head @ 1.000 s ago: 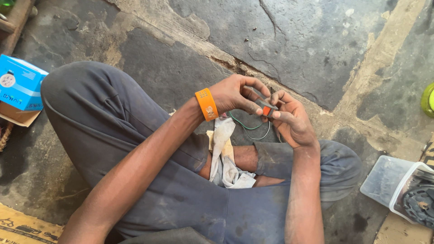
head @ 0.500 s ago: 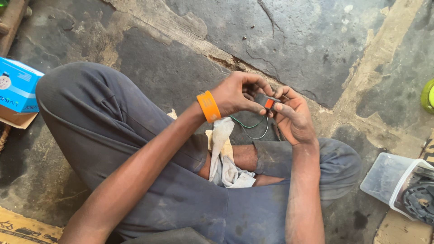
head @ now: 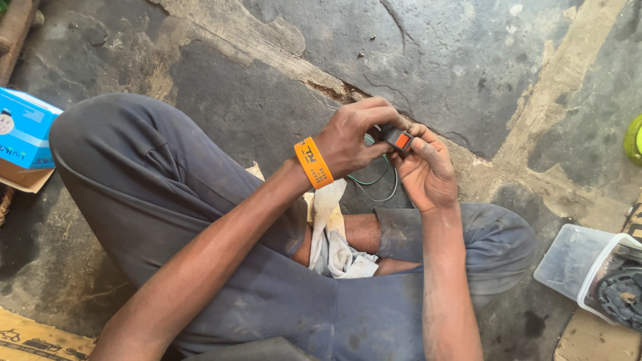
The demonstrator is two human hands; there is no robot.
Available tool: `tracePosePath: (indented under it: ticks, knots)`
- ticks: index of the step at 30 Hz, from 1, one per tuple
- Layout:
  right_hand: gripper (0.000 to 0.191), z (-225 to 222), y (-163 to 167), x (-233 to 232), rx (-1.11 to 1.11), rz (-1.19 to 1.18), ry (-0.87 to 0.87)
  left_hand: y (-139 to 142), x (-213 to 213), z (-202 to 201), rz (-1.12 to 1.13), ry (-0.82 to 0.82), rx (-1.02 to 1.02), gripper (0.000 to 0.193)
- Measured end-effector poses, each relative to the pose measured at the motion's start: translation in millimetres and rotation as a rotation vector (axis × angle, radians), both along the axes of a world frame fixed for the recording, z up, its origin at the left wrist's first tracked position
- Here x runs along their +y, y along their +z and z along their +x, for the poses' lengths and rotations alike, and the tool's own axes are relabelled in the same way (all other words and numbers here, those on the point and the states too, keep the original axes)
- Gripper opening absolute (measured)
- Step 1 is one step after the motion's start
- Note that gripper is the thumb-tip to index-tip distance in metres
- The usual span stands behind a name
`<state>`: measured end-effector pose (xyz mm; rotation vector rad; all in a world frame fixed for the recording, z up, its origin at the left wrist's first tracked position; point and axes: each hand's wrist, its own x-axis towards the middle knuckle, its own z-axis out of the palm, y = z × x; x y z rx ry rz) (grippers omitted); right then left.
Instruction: The person sits on the floor and assembles a small electrical component by hand. They insert wires into a red and white connector, then fit a black plastic housing over it, adjusting the wires and housing to complete the assembly.
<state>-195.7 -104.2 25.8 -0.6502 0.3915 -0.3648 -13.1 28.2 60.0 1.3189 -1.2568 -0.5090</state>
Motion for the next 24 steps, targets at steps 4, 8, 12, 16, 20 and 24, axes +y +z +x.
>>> tracePosePath:
  ticks: [4, 8, 12, 16, 20, 24]
  knots:
    - [0.022, -1.6, -7.5, 0.3, -0.010, 0.034, -0.011, -0.3, -1.5, 1.9, 0.012, -0.001, 0.028, 0.028]
    - [0.019, -3.3, -8.3, -0.8, 0.000, 0.152, -0.023, 0.9, -2.0, 5.1, 0.009, -0.072, 0.115, 0.026]
    - [0.021, -5.3, -1.2, -1.4, 0.116, 0.160, 0.002, 3.0, 0.7, 5.8, 0.110, -0.131, 0.180, 0.034]
    - [0.021, -5.8, 9.3, -3.5, 0.041, 0.121, 0.106, 3.6, 1.2, 7.1, 0.091, -0.092, 0.154, 0.033]
    - [0.017, -1.1, 12.2, -1.0, 0.083, 0.071, 0.088, -1.0, 1.9, 5.1, 0.148, -0.040, 0.098, 0.033]
    - [0.013, 4.6, 11.3, 3.8, 0.153, -0.047, -0.013, -10.8, -1.6, 1.4, 0.261, -0.052, 0.431, 0.044]
